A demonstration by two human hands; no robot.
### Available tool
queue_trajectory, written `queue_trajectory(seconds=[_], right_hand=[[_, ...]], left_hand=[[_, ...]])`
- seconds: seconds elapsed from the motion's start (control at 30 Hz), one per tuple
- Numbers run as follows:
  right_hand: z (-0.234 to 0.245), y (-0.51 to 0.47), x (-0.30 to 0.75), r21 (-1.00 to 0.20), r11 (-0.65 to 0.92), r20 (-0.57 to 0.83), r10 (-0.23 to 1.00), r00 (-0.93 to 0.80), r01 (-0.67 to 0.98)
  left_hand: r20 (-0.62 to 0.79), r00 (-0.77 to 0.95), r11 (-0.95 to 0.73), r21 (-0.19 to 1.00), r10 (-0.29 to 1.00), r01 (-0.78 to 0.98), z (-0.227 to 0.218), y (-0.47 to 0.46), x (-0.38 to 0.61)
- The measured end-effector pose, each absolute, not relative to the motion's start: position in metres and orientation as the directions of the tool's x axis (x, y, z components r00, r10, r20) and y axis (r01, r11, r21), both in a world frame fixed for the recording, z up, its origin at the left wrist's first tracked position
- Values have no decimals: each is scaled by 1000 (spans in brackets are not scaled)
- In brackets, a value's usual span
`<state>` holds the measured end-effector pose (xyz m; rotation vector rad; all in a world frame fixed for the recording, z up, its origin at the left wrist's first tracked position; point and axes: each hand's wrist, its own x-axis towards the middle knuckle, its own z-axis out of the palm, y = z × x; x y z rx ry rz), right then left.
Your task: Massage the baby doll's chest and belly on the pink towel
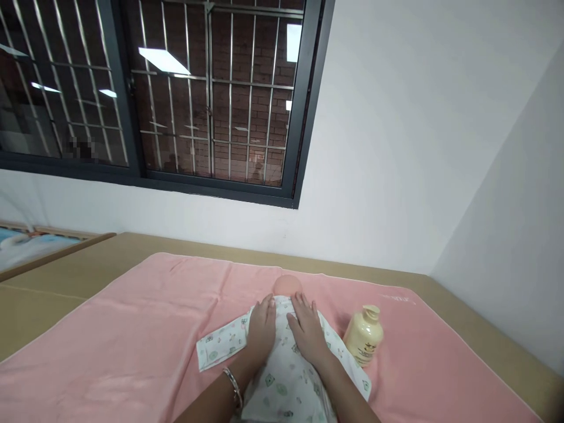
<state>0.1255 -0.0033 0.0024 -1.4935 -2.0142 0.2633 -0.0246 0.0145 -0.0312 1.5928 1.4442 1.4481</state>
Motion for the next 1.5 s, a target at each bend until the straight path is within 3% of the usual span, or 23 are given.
queue_trajectory(seconds=[0.13, 0.3, 0.37, 0.47, 0.53, 0.67, 0.77, 0.87, 0.97, 1.1, 1.2, 1.3, 1.5], right_hand=[[10, -12, 115, -351, 359, 325, 913, -247, 865], [11, -32, 105, -324, 660, 408, 744, -529, 678], [4, -27, 111, -371, 645, 472, 751, -462, 668], [-4, -13, 121, -443, 433, 463, 860, -213, 785], [-4, -9, 123, -424, 338, 431, 892, -141, 840], [-4, -23, 123, -321, 515, 441, 824, -356, 795], [-13, -36, 133, -361, 645, 534, 735, -417, 674], [-23, -37, 147, -504, 584, 637, 749, -182, 637], [-23, -29, 147, -587, 457, 607, 794, -10, 668], [-10, -23, 125, -470, 402, 547, 831, -97, 786], [-2, -30, 114, -309, 493, 480, 819, -314, 813], [-5, -40, 118, -282, 565, 457, 790, -409, 776], [-27, -36, 132, -420, 452, 612, 781, -122, 787]], left_hand=[[377, -171, -297, 883, 910, 364, -32, 12, -24], [399, -171, -315, 872, 901, 375, -29, 7, -26], [415, -169, -325, 859, 894, 395, -27, 6, -26], [428, -163, -334, 849, 889, 408, -26, 6, -25], [440, -161, -347, 846, 884, 406, -27, 6, -24], [453, -164, -366, 847, 877, 385, -30, 7, -24], [443, -165, -358, 852, 881, 382, -30, 7, -24], [431, -168, -341, 854, 886, 392, -27, 6, -24], [420, -174, -329, 860, 891, 389, -25, 5, -23], [423, -171, -339, 864, 890, 373, -25, 6, -24], [426, -173, -341, 864, 888, 371, -26, 7, -25], [434, -158, -347, 852, 887, 393, -26, 7, -25], [448, -156, -359, 844, 881, 398, -21, 4, -23]])
